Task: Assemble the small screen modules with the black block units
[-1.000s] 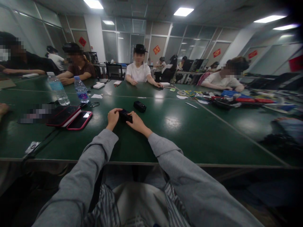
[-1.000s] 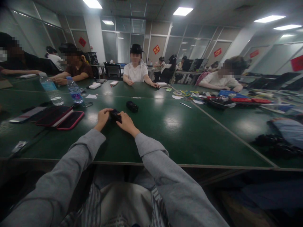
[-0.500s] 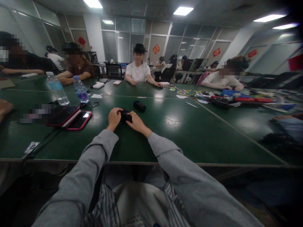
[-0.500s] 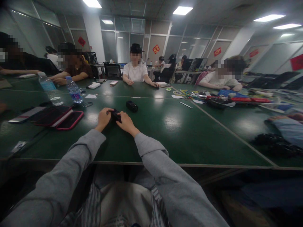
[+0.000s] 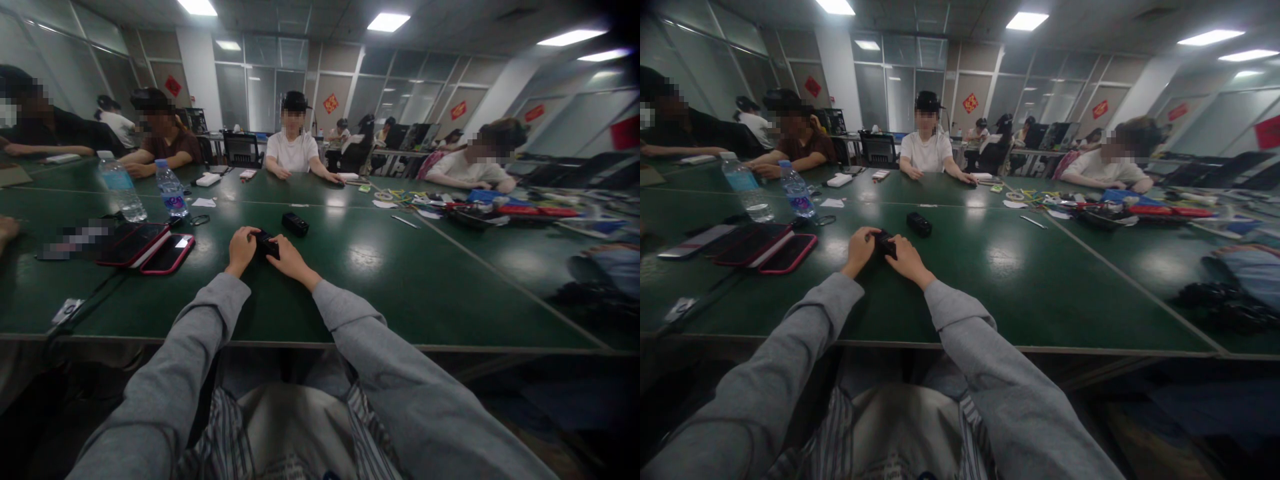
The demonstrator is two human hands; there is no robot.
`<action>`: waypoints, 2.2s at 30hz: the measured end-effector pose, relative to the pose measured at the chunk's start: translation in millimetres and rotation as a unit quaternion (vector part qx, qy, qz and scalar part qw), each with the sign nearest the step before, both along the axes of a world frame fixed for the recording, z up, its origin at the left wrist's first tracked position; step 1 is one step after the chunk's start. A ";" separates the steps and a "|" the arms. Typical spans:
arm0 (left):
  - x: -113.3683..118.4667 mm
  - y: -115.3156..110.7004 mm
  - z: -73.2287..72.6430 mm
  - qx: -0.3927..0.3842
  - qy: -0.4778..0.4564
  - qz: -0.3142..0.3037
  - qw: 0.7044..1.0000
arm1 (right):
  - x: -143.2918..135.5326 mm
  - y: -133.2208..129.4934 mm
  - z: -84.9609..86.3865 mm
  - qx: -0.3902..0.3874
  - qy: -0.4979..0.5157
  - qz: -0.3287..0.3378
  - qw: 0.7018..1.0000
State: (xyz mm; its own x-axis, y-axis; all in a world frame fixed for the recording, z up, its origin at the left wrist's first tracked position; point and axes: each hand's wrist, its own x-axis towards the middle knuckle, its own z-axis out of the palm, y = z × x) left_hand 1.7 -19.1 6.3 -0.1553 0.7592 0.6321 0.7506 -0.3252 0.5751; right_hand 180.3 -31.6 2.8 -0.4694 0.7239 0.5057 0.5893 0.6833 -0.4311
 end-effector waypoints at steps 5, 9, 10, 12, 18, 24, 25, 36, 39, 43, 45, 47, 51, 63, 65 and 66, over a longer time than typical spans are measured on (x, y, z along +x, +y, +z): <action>-0.1 1.5 -0.9 -0.014 -0.017 0.004 1.000 | -0.1 -0.4 0.8 -0.006 0.000 -0.001 1.000; -0.4 3.4 -2.5 -0.017 -0.024 0.005 1.000 | 0.2 -1.0 1.1 -0.002 -0.001 0.002 1.000; -0.5 3.9 -2.9 -0.019 -0.024 0.005 1.000 | 0.4 -1.1 1.1 0.001 -0.001 0.005 1.000; -0.6 4.7 -3.4 -0.027 -0.028 0.003 0.999 | 0.6 -1.2 1.3 0.004 0.001 0.009 1.000; 0.0 4.2 -3.6 -0.035 -0.040 0.002 0.999 | 0.7 0.1 1.2 0.002 0.001 0.011 1.000; 0.0 4.7 -4.7 -0.037 -0.046 0.001 0.998 | 1.1 1.9 -1.0 0.000 0.003 0.013 1.000; -0.1 5.1 -5.0 -0.037 -0.045 0.002 0.998 | 1.2 2.0 -1.2 0.001 0.003 0.014 1.000; -1.7 9.4 -8.8 -0.069 -0.057 -0.004 0.996 | 2.4 -0.8 1.8 0.003 -0.001 0.021 1.000; -2.6 11.0 -9.5 -0.075 -0.059 -0.009 0.995 | 2.4 -0.8 1.7 0.004 0.001 0.021 1.000; -3.0 11.7 -9.9 -0.086 -0.054 -0.014 0.995 | 1.9 1.6 -0.3 0.007 0.002 0.023 1.000; -2.8 11.8 -9.9 -0.094 -0.053 -0.020 0.994 | 1.7 3.5 -1.7 0.007 0.002 0.024 1.000; -2.7 11.8 -10.0 -0.101 -0.053 -0.025 0.993 | 1.6 5.0 -2.8 0.004 0.004 0.024 1.000; -3.1 11.7 -10.5 -0.097 -0.051 -0.024 0.994 | 1.7 5.3 -3.4 -0.003 0.008 0.025 1.000; -6.0 21.5 -17.1 -0.085 -0.117 -0.051 0.988 | 2.2 4.8 -2.7 -0.008 0.009 0.030 0.999; -6.2 21.5 -17.4 -0.084 -0.116 -0.051 0.988 | 2.0 4.3 -2.4 -0.008 0.010 0.029 1.000; -6.3 21.1 -17.3 -0.084 -0.114 -0.052 0.988 | 1.9 4.1 -2.3 -0.008 0.010 0.028 1.000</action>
